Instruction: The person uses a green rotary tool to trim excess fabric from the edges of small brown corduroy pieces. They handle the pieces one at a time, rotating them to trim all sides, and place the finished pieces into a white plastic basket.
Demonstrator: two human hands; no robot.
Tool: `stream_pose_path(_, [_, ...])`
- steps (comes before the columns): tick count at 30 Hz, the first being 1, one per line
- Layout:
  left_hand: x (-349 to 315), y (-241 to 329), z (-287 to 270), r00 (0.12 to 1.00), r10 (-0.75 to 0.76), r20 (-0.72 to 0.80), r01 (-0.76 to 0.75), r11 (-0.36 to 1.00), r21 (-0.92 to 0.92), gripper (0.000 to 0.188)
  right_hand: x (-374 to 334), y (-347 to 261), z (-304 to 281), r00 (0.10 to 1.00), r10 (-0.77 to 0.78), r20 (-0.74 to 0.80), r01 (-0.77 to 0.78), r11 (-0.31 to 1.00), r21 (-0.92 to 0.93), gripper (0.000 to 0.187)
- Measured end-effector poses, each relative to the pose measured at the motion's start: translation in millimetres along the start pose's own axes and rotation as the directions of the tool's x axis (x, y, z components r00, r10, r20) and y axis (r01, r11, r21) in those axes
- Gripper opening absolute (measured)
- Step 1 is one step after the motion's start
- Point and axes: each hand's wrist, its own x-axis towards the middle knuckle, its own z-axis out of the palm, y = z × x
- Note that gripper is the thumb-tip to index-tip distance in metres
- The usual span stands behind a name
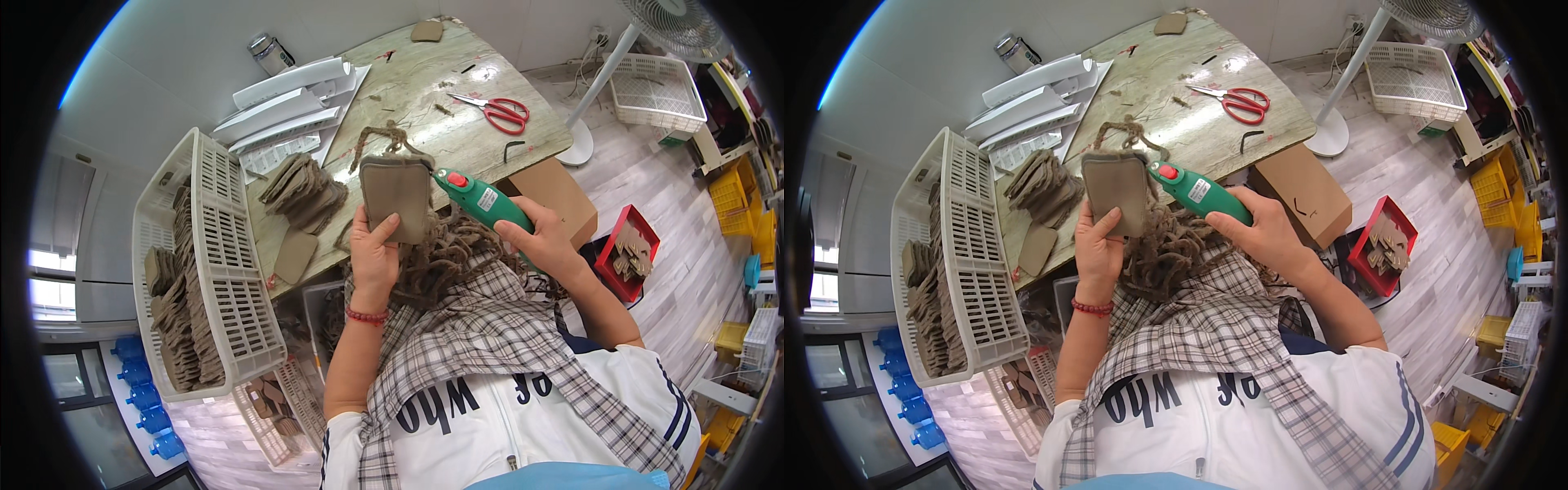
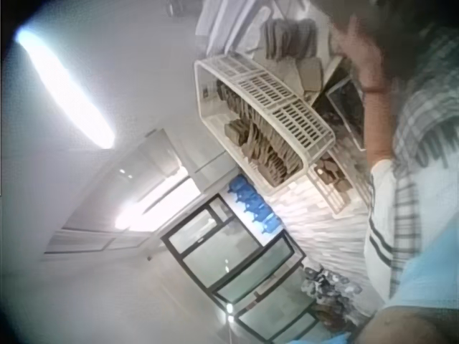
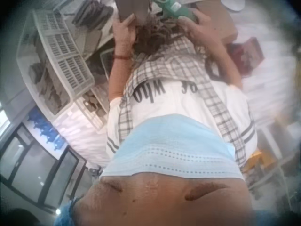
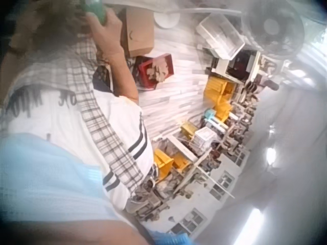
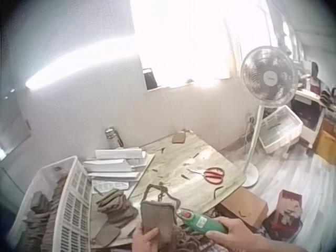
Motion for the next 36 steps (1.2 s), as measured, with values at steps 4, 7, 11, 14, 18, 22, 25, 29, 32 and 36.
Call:
stream_pose_path(4, [1, 16, -10, 1.0, -0.002, 0.014, 0.0, 0.991, 0.137, 0.035, -3, -7, -5, 0.997, 0.052, 0.059, -0.052, 0.999, -0.012, 0.036])
stream_pose_path(7, [1, 27, -12, 0.998, -0.035, 0.048, 0.023, 0.974, 0.227, 0.037, -4, -3, -10, 0.996, -0.015, 0.083, 0.021, 0.997, -0.076, 0.037])
stream_pose_path(11, [0, 36, -17, 0.996, -0.064, 0.056, 0.04, 0.937, 0.348, 0.041, -4, -4, -12, 0.987, -0.109, 0.119, 0.132, 0.968, -0.212, 0.04])
stream_pose_path(14, [-2, 33, -25, 0.996, -0.082, 0.03, 0.063, 0.911, 0.408, 0.042, -3, 1, -10, 0.974, -0.186, 0.128, 0.217, 0.928, -0.302, 0.042])
stream_pose_path(18, [-9, 29, -20, 0.991, -0.132, 0.008, 0.115, 0.891, 0.439, 0.042, -4, 8, -5, 0.974, -0.2, 0.105, 0.224, 0.913, -0.342, 0.043])
stream_pose_path(22, [-13, 22, -14, 0.981, -0.191, 0.026, 0.163, 0.892, 0.422, 0.042, -3, 10, 4, 0.973, -0.222, 0.063, 0.231, 0.926, -0.3, 0.042])
stream_pose_path(25, [-15, 17, -11, 0.978, -0.201, 0.049, 0.159, 0.884, 0.439, 0.041, -2, 4, 7, 0.987, -0.141, 0.073, 0.155, 0.956, -0.249, 0.041])
stream_pose_path(29, [-17, 21, -13, 0.957, -0.288, 0.047, 0.238, 0.864, 0.444, 0.042, 1, 2, 5, 0.99, -0.086, 0.109, 0.105, 0.977, -0.183, 0.039])
stream_pose_path(32, [-15, 32, -16, 0.952, -0.298, 0.073, 0.214, 0.816, 0.537, 0.042, 2, 5, 0, 0.987, -0.029, 0.155, 0.05, 0.99, -0.131, 0.038])
stream_pose_path(36, [-11, 48, -25, 0.964, -0.26, 0.058, 0.162, 0.746, 0.646, 0.048, 1, 7, -11, 0.968, 0.074, 0.241, -0.053, 0.994, -0.093, 0.036])
